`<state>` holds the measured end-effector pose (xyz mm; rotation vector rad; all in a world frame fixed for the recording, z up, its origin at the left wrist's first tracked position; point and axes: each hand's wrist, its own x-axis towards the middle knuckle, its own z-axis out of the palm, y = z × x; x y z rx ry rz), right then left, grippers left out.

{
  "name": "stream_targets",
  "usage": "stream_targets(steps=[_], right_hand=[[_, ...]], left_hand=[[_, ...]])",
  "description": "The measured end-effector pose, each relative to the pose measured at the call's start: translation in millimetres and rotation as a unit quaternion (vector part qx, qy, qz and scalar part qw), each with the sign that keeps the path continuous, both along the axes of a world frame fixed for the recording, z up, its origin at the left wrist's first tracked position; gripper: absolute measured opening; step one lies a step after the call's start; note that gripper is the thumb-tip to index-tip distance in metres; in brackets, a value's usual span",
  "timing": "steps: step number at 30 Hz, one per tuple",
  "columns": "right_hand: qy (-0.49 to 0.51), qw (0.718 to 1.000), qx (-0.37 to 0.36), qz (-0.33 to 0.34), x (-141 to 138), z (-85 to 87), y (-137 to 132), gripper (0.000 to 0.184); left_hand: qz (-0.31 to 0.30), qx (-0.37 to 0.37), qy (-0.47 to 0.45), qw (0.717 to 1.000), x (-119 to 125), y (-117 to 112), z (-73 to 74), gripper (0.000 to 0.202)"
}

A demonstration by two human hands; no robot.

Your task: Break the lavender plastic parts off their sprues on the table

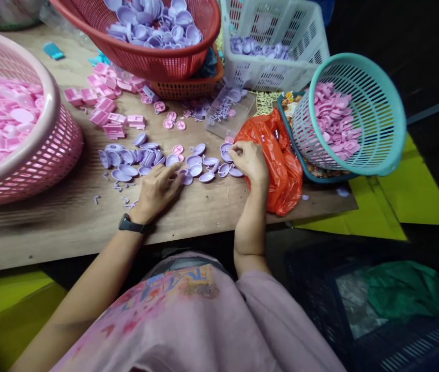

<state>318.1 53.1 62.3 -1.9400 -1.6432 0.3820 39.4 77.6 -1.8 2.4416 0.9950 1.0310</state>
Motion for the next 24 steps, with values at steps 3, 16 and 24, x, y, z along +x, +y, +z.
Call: stream_targets(steps=[3, 16, 24], right_hand=[[-0.013, 1.000, -0.010, 0.000, -3.6, 2.1, -0.9, 0.011], [-0.008, 1.000, -0.015, 0.007, 5.2, 8.2, -7.2, 0.025], [0.123, 0.980, -0.001, 0.154, -44.4, 9.4, 2.1, 0.018]], left_hand=[[-0.011, -0.012, -0.009, 1.000, -0.2, -0.7, 1.7, 0.035], [0.043, 0.039, -0.047, 0.997, -4.7, 1.0, 4.0, 0.022], [0.170, 0.108, -0.130, 0.971, -10.9, 2.0, 3.2, 0.023]])
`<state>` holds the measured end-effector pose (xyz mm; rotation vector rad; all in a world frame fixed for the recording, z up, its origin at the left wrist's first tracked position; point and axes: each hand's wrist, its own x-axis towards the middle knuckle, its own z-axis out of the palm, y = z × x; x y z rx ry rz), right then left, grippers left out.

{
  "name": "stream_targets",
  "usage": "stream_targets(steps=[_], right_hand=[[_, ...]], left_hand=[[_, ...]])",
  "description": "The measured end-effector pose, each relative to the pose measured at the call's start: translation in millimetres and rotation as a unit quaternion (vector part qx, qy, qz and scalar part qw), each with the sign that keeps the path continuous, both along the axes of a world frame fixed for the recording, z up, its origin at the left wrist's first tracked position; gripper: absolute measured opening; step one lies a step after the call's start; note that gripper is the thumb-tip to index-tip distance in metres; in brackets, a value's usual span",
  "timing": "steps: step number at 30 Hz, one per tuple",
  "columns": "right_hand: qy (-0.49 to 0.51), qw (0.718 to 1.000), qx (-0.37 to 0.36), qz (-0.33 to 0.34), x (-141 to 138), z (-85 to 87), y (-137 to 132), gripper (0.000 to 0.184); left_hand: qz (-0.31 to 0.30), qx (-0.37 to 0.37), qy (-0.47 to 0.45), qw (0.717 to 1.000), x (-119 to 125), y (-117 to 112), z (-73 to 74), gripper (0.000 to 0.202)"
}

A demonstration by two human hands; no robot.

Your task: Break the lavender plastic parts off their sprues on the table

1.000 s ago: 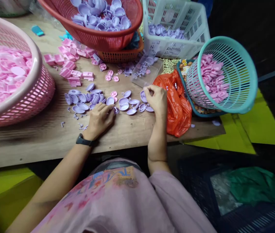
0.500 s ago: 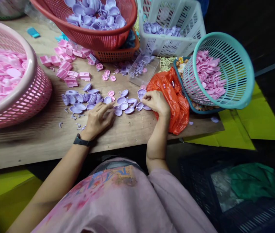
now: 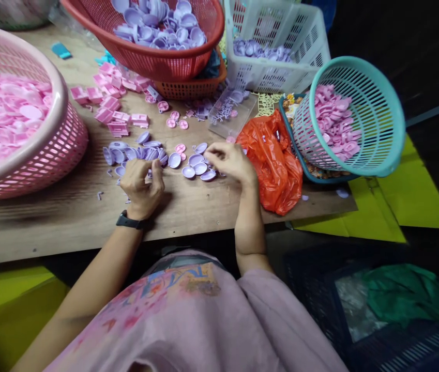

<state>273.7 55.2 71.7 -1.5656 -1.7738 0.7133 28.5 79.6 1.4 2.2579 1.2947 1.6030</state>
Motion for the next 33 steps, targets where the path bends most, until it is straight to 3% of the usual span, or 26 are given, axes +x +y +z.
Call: stream_targets(steps=[3, 6, 8, 13, 18, 21, 25, 29, 33], right_hand=[[-0.012, 0.985, -0.028, 0.170, -35.6, -2.9, 1.7, 0.015], [-0.071, 0.968, -0.033, 0.239, -55.3, -12.3, 4.0, 0.015], [-0.104, 0.971, -0.019, 0.214, -56.2, -20.4, 6.6, 0.017], [-0.159, 0.986, 0.019, 0.054, -37.4, -39.7, 18.4, 0.022], [-0.181, 0.980, 0.068, -0.042, -40.1, -43.7, 22.7, 0.023], [-0.135, 0.983, 0.120, -0.009, -61.4, -42.1, 19.9, 0.023], [-0.105, 0.975, 0.171, 0.096, -92.6, -50.3, 17.5, 0.022], [-0.117, 0.967, 0.167, 0.151, -106.0, -63.6, 18.9, 0.025], [-0.068, 0.961, 0.158, 0.219, -106.3, -65.7, 17.8, 0.025]], left_hand=[[0.039, 0.004, -0.036, 0.999, -1.0, 0.4, -2.8, 0.024], [0.063, 0.010, -0.059, 0.996, -0.4, 1.0, -2.8, 0.028], [0.078, -0.002, -0.077, 0.994, -2.5, 2.7, 1.5, 0.029], [0.128, -0.043, -0.149, 0.980, -31.8, 12.9, 21.7, 0.026], [0.133, -0.152, -0.116, 0.973, -71.9, 9.4, 25.7, 0.016], [0.117, -0.202, -0.074, 0.970, -80.5, 0.6, 16.8, 0.015], [0.114, -0.198, 0.030, 0.973, -76.2, -8.3, 11.9, 0.019], [0.082, -0.214, 0.125, 0.965, -62.0, -15.1, 17.8, 0.021], [0.080, -0.235, 0.145, 0.958, -48.7, -21.1, 19.5, 0.014]])
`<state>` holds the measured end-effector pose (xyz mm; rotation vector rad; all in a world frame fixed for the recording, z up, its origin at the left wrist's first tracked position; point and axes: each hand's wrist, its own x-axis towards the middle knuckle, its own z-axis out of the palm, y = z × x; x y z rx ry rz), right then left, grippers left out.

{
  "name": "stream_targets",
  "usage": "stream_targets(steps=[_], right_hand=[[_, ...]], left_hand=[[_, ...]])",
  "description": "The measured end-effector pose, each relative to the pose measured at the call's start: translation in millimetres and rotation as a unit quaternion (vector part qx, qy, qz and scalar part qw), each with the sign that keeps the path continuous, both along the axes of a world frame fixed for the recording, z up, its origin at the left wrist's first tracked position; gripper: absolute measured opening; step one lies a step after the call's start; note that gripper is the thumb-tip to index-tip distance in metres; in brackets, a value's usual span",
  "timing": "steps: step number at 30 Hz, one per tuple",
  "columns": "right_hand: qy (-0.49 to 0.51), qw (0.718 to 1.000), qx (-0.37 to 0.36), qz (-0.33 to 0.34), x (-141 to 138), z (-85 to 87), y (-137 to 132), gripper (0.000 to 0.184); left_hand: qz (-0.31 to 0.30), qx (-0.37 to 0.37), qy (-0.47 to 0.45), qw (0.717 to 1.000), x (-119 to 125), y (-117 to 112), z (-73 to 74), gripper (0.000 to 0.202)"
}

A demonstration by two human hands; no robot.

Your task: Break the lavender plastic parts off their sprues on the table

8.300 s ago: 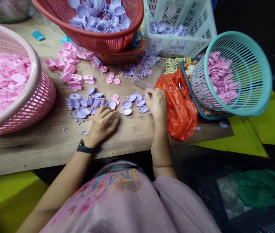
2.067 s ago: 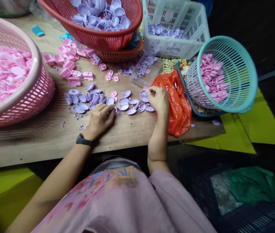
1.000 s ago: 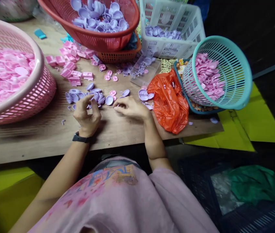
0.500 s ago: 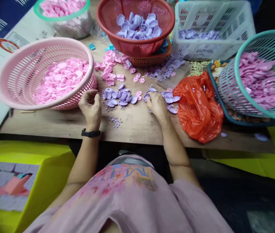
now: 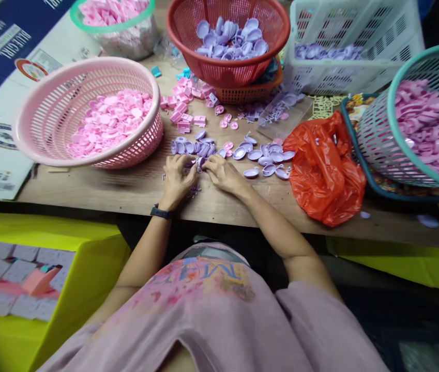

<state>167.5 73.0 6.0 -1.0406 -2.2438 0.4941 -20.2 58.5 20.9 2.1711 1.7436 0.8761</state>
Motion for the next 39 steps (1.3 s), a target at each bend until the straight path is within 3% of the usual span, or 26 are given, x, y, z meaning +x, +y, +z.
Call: stream_targets(steps=[5, 10, 13, 18, 23, 26, 29, 32, 34, 36, 39], right_hand=[[0.012, 0.999, -0.038, 0.009, -0.8, 10.3, -9.2, 0.012], [-0.032, 0.993, -0.067, 0.093, -7.0, 14.4, -18.9, 0.008], [-0.053, 0.991, -0.068, 0.107, -9.9, 12.7, -21.5, 0.007], [-0.085, 0.992, -0.039, 0.080, -10.2, 12.9, -22.8, 0.009], [-0.060, 0.997, -0.057, 0.007, -3.4, 18.1, -20.2, 0.011], [-0.030, 0.996, -0.086, -0.025, 2.3, 17.5, -15.9, 0.013], [-0.025, 0.995, -0.085, -0.039, 6.6, 14.8, -11.7, 0.018], [0.001, 0.996, -0.080, -0.046, 8.1, 15.0, -9.9, 0.020], [0.060, 0.992, -0.089, -0.067, 6.8, 17.2, -10.4, 0.019], [0.147, 0.977, -0.114, -0.106, 3.6, 19.6, -11.4, 0.014], [0.288, 0.930, -0.185, -0.133, -3.3, 20.8, -11.7, 0.010]], left_hand=[[0.035, 0.015, -0.021, 0.999, -1.1, -3.0, -4.4, 0.014], [0.032, 0.023, -0.029, 0.999, -6.5, -5.3, -6.3, 0.016], [0.019, 0.013, -0.005, 1.000, -4.6, -2.9, -2.8, 0.019], [-0.052, -0.017, 0.068, 0.996, 0.6, 9.8, 6.7, 0.032], [-0.091, -0.026, 0.092, 0.991, 0.3, 18.1, 6.5, 0.015], [-0.076, 0.001, 0.032, 0.997, -2.0, 16.2, 3.2, 0.010], [-0.016, 0.030, -0.085, 0.996, -3.1, 10.2, 1.5, 0.005], [0.042, 0.007, -0.225, 0.974, -0.4, 2.4, 1.3, 0.010], [0.045, -0.024, -0.305, 0.951, 3.5, -2.9, 1.8, 0.012], [0.039, -0.030, -0.336, 0.940, 8.4, -7.9, 2.5, 0.016], [0.042, -0.011, -0.311, 0.950, 15.4, -14.0, 3.1, 0.025]])
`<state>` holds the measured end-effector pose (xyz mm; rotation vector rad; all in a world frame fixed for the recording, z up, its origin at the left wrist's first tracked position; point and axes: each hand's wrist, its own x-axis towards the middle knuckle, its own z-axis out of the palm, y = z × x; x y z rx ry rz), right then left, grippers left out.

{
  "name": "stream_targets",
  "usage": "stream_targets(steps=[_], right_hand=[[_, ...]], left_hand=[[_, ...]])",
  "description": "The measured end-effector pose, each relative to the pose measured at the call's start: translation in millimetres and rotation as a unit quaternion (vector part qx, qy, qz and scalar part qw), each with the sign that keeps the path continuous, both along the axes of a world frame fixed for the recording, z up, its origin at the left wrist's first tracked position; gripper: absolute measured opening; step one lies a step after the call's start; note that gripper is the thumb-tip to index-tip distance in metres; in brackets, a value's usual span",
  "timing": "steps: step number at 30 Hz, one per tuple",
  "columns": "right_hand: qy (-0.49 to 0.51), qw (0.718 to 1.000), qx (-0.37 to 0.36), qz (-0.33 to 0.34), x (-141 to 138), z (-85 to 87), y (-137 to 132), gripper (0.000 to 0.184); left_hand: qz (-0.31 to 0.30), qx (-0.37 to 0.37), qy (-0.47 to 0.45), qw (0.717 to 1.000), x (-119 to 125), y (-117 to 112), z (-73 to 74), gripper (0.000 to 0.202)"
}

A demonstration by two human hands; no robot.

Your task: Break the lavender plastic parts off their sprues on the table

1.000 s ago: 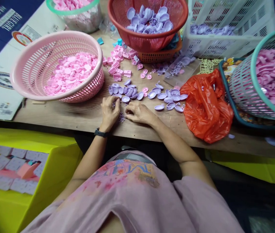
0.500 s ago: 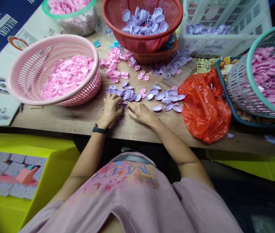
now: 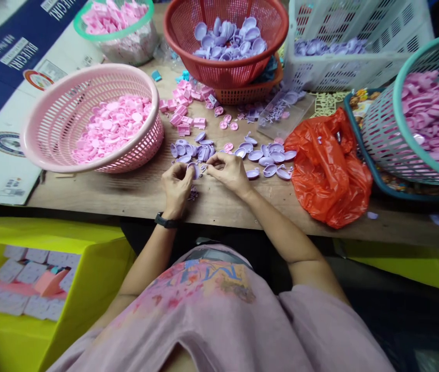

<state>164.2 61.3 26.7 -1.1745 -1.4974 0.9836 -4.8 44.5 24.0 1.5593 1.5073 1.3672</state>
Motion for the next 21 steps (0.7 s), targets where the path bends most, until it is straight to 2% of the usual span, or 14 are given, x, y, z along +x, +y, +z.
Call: stream_targets(steps=[2, 4, 8, 11, 14, 21], right_hand=[[0.070, 0.997, -0.034, 0.005, -4.0, -0.8, 0.5, 0.018], [0.095, 0.994, -0.045, 0.010, -6.7, -1.5, 0.6, 0.024], [0.069, 0.997, -0.013, -0.009, -8.6, 0.5, -2.4, 0.026], [0.031, 0.999, 0.022, -0.034, -9.2, 4.6, -6.1, 0.023], [-0.003, 0.998, 0.038, -0.050, -10.0, 8.8, -9.1, 0.018], [-0.030, 0.996, 0.063, -0.062, -11.4, 11.0, -10.8, 0.014]], left_hand=[[0.002, 0.005, -0.002, 1.000, 3.9, -2.4, -0.6, 0.026], [-0.006, -0.004, -0.041, 0.999, 7.1, -3.4, -1.9, 0.023], [-0.028, -0.035, -0.135, 0.990, 12.1, -3.4, -5.0, 0.029], [-0.032, -0.038, -0.154, 0.987, 14.9, -3.8, -6.8, 0.033], [-0.025, -0.022, -0.132, 0.991, 17.2, -5.1, -7.9, 0.029], [0.027, 0.032, -0.009, 0.999, 19.9, -8.1, -8.1, 0.022]])
